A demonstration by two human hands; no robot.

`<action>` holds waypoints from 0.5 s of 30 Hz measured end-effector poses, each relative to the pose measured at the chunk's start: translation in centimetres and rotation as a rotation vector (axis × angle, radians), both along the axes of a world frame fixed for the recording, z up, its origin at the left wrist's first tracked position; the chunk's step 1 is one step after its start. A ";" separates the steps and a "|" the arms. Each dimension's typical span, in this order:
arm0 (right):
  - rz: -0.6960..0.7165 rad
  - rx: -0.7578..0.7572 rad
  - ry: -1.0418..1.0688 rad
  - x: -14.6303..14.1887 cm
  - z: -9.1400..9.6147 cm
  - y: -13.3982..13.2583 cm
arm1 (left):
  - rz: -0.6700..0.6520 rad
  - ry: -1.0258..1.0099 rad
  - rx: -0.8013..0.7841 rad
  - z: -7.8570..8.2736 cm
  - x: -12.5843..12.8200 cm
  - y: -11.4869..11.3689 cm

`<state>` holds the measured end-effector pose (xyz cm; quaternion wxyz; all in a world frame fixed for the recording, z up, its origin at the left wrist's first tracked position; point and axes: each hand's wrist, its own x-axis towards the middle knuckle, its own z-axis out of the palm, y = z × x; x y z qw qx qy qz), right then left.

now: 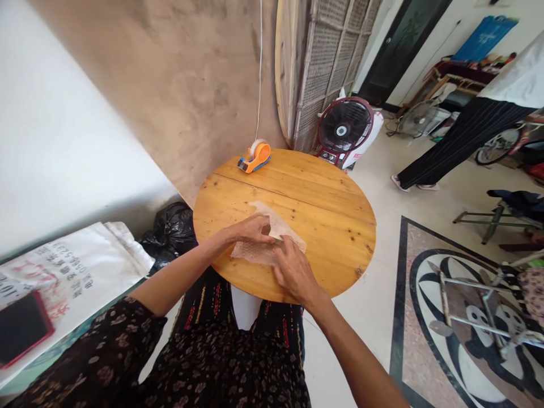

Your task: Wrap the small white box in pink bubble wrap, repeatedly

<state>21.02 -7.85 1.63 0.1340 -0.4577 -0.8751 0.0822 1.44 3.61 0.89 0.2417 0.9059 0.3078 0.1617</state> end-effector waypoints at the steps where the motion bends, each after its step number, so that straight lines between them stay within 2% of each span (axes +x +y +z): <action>1: -0.002 0.014 0.000 -0.1 0.2 0.2 | -0.003 0.003 0.003 0.1 0.0 0.0; 6: -0.074 0.037 -0.001 -0.3 1.9 1.7 | -0.008 -0.005 0.003 0.3 0.0 -0.1; 10: -0.112 -0.019 0.047 -0.1 3.0 2.9 | -0.058 -0.105 -0.017 0.5 0.0 -0.4; 15: -0.164 -0.107 0.146 0.0 3.4 4.3 | -0.153 -0.200 -0.174 1.4 -0.4 -0.3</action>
